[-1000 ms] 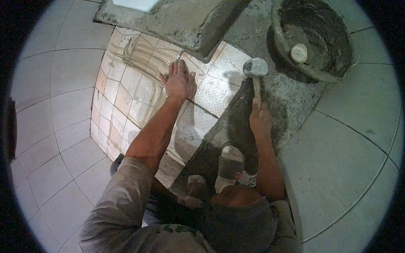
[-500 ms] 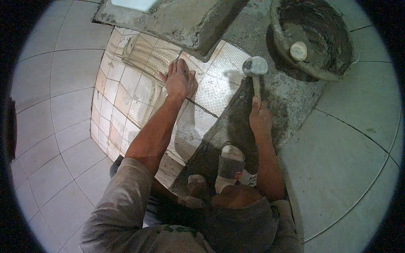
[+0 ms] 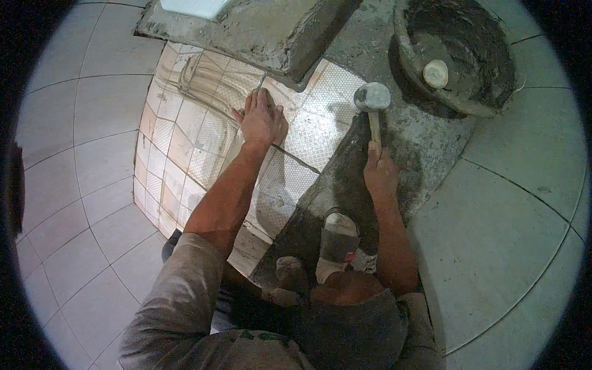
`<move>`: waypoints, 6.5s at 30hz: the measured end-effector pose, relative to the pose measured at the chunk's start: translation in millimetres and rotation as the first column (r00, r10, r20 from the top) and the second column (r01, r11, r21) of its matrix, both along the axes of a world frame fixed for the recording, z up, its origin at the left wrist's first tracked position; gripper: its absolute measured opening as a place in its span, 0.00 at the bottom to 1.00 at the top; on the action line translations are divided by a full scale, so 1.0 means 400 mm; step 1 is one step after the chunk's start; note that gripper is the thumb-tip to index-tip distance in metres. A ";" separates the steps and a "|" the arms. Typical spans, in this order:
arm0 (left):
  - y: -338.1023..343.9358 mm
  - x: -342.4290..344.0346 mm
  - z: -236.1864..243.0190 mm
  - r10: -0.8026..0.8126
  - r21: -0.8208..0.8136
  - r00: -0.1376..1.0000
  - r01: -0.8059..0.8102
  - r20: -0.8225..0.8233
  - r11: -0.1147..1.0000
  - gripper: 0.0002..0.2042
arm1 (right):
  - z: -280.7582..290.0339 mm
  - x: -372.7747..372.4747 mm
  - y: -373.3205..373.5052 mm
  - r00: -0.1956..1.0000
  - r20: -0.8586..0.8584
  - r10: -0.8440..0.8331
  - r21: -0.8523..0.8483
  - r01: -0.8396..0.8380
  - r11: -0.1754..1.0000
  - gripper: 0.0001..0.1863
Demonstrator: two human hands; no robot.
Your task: Tiling the floor of a bathroom using mortar and a rubber mallet.
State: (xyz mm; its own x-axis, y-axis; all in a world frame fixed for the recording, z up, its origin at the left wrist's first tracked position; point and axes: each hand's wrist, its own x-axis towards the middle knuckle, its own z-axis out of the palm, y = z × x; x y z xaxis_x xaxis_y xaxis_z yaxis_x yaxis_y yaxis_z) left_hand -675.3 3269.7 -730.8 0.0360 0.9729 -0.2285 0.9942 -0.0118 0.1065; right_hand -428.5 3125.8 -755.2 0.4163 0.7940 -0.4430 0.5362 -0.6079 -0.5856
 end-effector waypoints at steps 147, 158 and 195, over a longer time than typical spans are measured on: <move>-0.219 -0.073 -0.002 0.072 0.018 0.996 -0.071 -0.054 0.997 0.30 | 0.021 -0.228 0.020 0.847 -0.077 0.527 0.187 -0.506 0.842 0.25; -0.217 -0.073 -0.002 0.113 0.003 0.992 -0.113 -0.058 0.994 0.32 | 0.052 -0.231 0.032 0.791 0.061 0.609 0.177 -0.609 0.773 0.21; -0.200 -0.079 0.021 0.027 -0.087 0.994 -0.036 -0.104 0.996 0.31 | 0.065 -0.236 0.018 0.837 -0.014 0.546 0.330 -0.512 0.793 0.21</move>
State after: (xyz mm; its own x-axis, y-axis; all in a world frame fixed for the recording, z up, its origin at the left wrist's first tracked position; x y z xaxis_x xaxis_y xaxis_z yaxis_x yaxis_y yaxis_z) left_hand -707.0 3189.6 -722.5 -0.0228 0.9490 -0.3144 0.9997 0.0250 0.0028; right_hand -523.0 3132.8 -729.3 -0.1427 0.9764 -0.1620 0.6479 -0.0316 -0.7611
